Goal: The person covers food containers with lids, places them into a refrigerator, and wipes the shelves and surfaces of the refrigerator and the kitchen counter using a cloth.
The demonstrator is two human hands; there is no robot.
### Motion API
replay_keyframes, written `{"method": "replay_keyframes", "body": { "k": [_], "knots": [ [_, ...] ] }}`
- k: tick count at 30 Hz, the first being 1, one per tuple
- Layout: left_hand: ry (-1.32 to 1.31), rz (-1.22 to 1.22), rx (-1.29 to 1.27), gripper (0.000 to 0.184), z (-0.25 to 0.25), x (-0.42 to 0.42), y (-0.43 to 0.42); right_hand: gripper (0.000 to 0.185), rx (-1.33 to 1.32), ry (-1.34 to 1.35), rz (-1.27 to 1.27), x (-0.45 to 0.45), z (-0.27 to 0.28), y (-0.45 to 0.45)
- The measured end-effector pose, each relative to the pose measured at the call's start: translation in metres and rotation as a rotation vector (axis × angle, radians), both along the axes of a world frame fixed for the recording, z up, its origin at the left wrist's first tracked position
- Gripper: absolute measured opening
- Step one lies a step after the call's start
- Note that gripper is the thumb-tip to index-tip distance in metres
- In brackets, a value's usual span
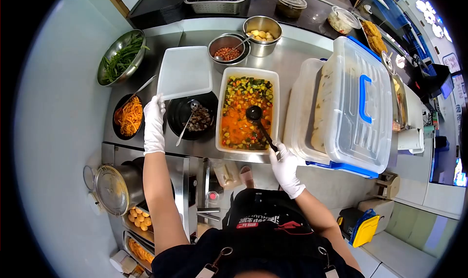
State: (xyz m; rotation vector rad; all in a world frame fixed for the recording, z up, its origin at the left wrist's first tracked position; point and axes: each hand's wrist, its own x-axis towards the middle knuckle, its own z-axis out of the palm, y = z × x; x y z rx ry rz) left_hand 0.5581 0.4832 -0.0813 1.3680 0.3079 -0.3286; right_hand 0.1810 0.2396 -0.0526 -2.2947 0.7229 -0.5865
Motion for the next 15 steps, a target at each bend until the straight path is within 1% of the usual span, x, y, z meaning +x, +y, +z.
{"method": "replay_keyframes", "body": {
  "k": [2,3,6,10,14,15],
  "knots": [
    [-0.011,0.031,-0.014,0.016,0.006,-0.013,0.004,0.023,0.015,-0.056,-0.035,0.013,0.007,0.000],
    [-0.020,0.053,-0.033,0.016,0.008,-0.018,0.006,0.022,0.065,-0.115,-0.056,0.021,0.010,0.001],
    [-0.052,0.071,-0.121,0.017,0.012,-0.037,0.015,0.023,0.115,-0.001,-0.094,0.038,0.011,0.006],
    [-0.053,0.091,-0.178,0.017,0.024,-0.065,0.026,0.024,-0.307,-0.073,0.075,0.056,0.010,-0.001],
    [-0.132,0.092,-0.203,0.014,0.037,-0.098,0.032,0.030,-0.639,0.322,0.264,0.057,0.042,-0.007],
    [-0.131,0.112,-0.183,0.013,0.039,-0.105,0.033,0.036,-0.715,0.314,0.314,0.053,0.053,-0.008]
  ]
}}
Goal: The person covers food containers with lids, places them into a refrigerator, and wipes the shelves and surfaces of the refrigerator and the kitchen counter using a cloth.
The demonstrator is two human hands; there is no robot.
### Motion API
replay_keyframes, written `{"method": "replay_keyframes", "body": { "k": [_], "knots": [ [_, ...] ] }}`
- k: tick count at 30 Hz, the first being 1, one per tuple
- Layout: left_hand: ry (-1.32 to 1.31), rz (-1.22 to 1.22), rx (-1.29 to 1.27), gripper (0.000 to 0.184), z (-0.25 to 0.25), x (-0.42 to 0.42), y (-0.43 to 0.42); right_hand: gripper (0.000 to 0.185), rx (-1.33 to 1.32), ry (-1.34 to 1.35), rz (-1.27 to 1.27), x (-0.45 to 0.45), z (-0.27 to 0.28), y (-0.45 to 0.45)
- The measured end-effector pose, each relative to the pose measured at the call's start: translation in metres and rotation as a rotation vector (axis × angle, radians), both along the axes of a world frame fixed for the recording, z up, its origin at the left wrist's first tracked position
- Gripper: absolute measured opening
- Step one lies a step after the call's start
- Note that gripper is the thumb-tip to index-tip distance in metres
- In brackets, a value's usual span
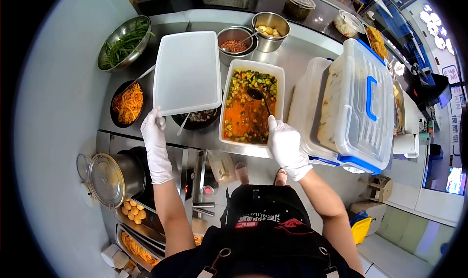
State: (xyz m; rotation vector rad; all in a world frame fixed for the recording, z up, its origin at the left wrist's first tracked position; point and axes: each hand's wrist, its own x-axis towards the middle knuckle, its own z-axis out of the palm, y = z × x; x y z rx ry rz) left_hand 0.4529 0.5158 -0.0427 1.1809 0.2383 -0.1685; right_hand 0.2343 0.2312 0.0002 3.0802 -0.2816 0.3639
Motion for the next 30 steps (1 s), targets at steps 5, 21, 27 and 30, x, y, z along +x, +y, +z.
{"method": "replay_keyframes", "body": {
  "k": [5,21,27,30],
  "knots": [
    [-0.021,0.030,-0.068,0.013,0.004,-0.028,0.004,0.043,-0.144,0.142,0.193,-0.041,0.064,0.004],
    [-0.004,0.046,-0.121,0.011,0.010,-0.057,0.011,0.034,-0.112,-0.018,0.050,0.010,0.018,-0.011],
    [-0.035,0.029,-0.119,0.013,0.006,-0.063,0.018,0.027,-0.259,-0.134,0.039,0.066,-0.043,-0.023],
    [-0.035,0.020,-0.120,0.014,0.004,-0.067,0.020,0.019,-0.401,-0.078,0.135,0.062,-0.058,-0.018]
  ]
}}
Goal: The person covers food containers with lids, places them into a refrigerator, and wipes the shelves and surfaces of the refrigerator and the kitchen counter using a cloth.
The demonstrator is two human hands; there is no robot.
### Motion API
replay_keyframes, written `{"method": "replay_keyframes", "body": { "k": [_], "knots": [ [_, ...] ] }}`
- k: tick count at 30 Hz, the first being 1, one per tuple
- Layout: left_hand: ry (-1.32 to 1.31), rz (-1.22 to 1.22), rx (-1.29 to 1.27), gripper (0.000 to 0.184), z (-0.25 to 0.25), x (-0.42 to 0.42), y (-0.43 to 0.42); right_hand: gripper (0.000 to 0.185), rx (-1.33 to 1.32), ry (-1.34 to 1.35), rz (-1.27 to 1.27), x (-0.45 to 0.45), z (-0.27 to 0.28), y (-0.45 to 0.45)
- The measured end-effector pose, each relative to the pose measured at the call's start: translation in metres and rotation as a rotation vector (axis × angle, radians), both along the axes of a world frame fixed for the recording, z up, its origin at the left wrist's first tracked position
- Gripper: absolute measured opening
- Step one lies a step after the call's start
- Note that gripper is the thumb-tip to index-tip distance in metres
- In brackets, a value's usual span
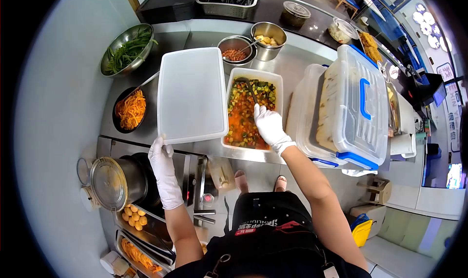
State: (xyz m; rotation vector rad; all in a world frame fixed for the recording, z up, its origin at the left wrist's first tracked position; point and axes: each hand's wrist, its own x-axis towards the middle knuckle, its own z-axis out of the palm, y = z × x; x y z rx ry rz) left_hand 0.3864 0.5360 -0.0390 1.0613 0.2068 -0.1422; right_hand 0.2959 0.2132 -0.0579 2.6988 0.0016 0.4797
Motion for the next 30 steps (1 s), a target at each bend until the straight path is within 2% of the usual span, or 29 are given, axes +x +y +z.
{"method": "replay_keyframes", "body": {
  "k": [1,3,5,8,12,15,16,19,22,25,29,30],
  "knots": [
    [0.000,-0.006,-0.001,0.014,0.000,0.000,0.000,0.018,-0.019,0.006,0.041,-0.007,0.000,0.003],
    [0.006,-0.007,-0.003,0.014,-0.001,-0.001,0.002,0.009,0.144,0.079,0.146,-0.027,0.003,0.005],
    [0.010,-0.003,0.004,0.015,0.000,0.000,0.002,0.011,0.216,0.203,0.127,-0.056,-0.009,0.011],
    [0.015,0.016,0.008,0.015,0.001,0.001,0.001,0.016,0.177,0.049,0.003,-0.063,-0.011,0.009],
    [0.023,0.029,-0.012,0.015,-0.005,0.005,0.004,0.014,0.376,0.011,-0.174,-0.026,0.006,0.009],
    [0.044,0.050,-0.018,0.016,0.001,0.005,0.001,0.009,0.450,-0.018,-0.174,0.000,-0.001,0.008],
    [0.055,0.059,-0.014,0.015,0.004,0.003,0.000,0.005,0.465,0.004,-0.092,0.009,-0.009,0.005],
    [0.044,0.036,-0.027,0.015,0.007,0.000,-0.001,0.008,0.296,0.212,0.017,0.031,-0.042,-0.003],
    [0.036,0.039,0.011,0.015,0.013,-0.004,-0.003,0.010,0.108,0.375,0.021,0.041,-0.055,-0.008],
    [0.029,0.046,0.014,0.014,0.005,-0.007,0.001,0.008,-0.073,0.357,0.150,0.045,-0.058,-0.011],
    [0.064,0.060,0.042,0.013,0.001,-0.008,0.003,0.008,-0.087,0.368,0.327,0.048,-0.046,-0.014],
    [0.066,0.062,0.037,0.013,-0.001,-0.007,0.003,0.008,-0.170,0.391,0.367,0.049,-0.047,-0.016]
  ]
}}
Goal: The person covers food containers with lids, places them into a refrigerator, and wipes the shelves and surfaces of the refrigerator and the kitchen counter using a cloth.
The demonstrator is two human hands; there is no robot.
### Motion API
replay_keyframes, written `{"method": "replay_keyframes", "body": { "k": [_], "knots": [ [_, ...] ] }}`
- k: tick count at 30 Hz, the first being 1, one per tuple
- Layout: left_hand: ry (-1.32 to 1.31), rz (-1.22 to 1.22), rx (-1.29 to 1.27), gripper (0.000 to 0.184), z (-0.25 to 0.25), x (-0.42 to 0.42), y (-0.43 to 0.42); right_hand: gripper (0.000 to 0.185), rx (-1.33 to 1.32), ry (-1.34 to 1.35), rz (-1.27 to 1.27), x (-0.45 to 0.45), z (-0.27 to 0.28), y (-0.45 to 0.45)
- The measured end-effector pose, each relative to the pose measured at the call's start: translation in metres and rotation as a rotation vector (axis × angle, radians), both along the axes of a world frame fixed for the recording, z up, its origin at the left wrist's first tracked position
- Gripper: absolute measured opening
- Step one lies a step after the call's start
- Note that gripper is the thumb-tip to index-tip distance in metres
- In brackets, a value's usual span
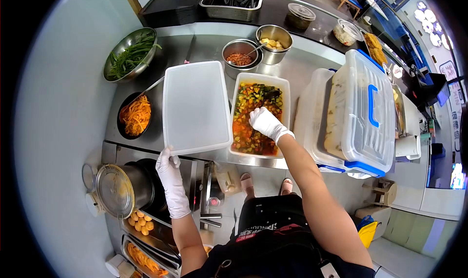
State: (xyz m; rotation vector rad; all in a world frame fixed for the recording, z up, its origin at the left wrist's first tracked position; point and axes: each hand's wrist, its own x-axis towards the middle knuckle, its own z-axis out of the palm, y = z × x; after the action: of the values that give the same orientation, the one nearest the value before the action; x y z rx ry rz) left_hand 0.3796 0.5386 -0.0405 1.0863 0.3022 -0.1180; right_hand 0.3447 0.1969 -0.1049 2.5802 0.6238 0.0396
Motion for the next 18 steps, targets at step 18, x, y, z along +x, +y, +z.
{"method": "replay_keyframes", "body": {
  "k": [18],
  "knots": [
    [-0.044,0.012,-0.024,0.015,0.004,0.010,-0.001,0.008,0.394,-0.250,-0.233,0.024,0.061,-0.005]
  ]
}}
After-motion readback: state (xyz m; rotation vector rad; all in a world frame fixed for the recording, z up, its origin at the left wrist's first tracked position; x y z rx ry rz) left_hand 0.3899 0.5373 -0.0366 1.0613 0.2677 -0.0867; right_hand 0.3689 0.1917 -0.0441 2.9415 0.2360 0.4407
